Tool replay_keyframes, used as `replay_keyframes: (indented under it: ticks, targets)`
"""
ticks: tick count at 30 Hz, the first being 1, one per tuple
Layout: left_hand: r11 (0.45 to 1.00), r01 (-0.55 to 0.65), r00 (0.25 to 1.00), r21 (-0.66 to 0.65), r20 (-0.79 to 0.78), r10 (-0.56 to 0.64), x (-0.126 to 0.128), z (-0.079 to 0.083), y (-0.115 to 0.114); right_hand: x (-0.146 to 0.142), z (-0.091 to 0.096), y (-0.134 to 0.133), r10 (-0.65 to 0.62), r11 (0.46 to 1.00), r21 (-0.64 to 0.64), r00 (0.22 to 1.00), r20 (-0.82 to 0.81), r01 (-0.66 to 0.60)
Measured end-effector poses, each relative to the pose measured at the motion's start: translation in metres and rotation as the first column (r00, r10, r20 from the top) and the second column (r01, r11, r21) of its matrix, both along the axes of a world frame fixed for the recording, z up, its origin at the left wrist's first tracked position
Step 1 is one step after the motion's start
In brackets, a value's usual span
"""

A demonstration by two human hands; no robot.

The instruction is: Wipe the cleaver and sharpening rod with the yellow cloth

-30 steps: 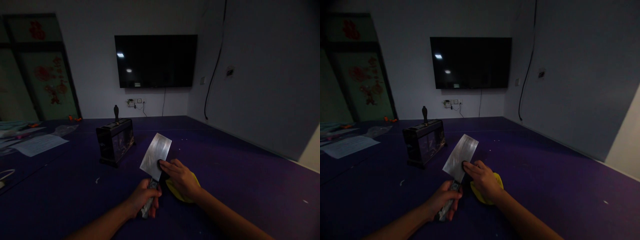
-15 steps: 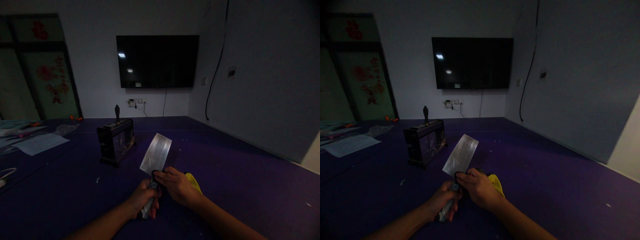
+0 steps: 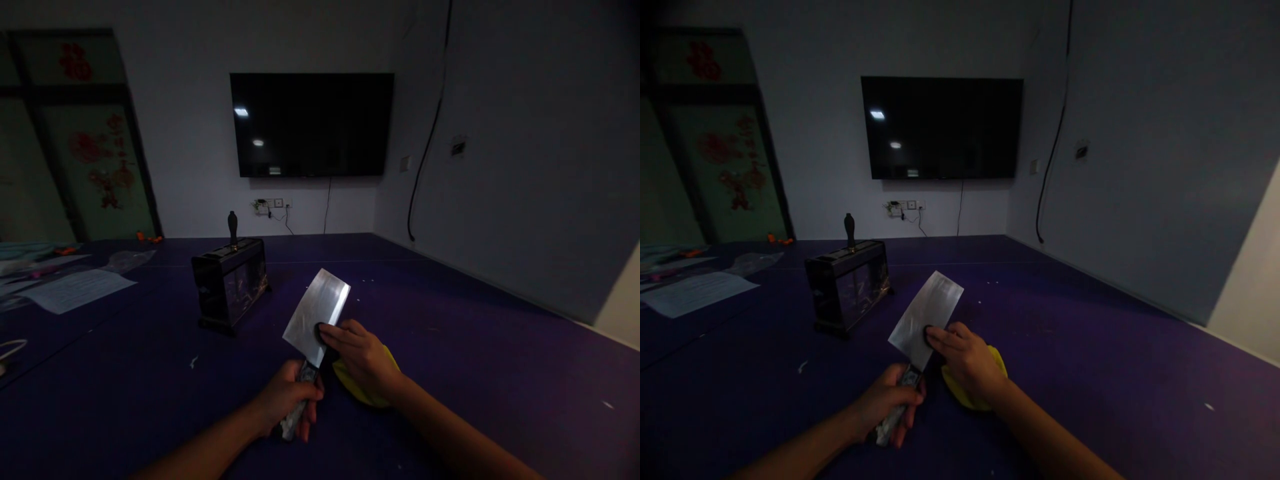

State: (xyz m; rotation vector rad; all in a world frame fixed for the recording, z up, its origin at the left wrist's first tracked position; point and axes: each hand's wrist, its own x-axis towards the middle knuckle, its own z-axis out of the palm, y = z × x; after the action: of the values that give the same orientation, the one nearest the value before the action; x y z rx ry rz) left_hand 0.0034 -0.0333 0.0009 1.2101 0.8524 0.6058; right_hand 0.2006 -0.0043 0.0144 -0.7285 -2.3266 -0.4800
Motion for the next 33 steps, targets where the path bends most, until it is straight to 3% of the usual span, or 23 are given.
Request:
replay_keyframes:
  ticks: [12,19,33]
  targets:
    - [0.998,0.058,0.998,0.000,-0.025,-0.058,-0.001,0.000,0.002,0.016,0.006,0.012,-0.043,0.999,-0.011,0.990,-0.135,0.042]
    - [0.999,0.053,0.999,0.000,-0.006,-0.053,0.000,-0.001,0.002,0.012,0.000,0.013,-0.049,0.999,-0.018,0.980,-0.192,0.047]
    - [1.000,0.011,1.000,-0.004,0.002,-0.011,0.001,0.001,-0.002,0.003,0.003,0.003,-0.043,0.999,-0.026,0.983,-0.179,0.039]
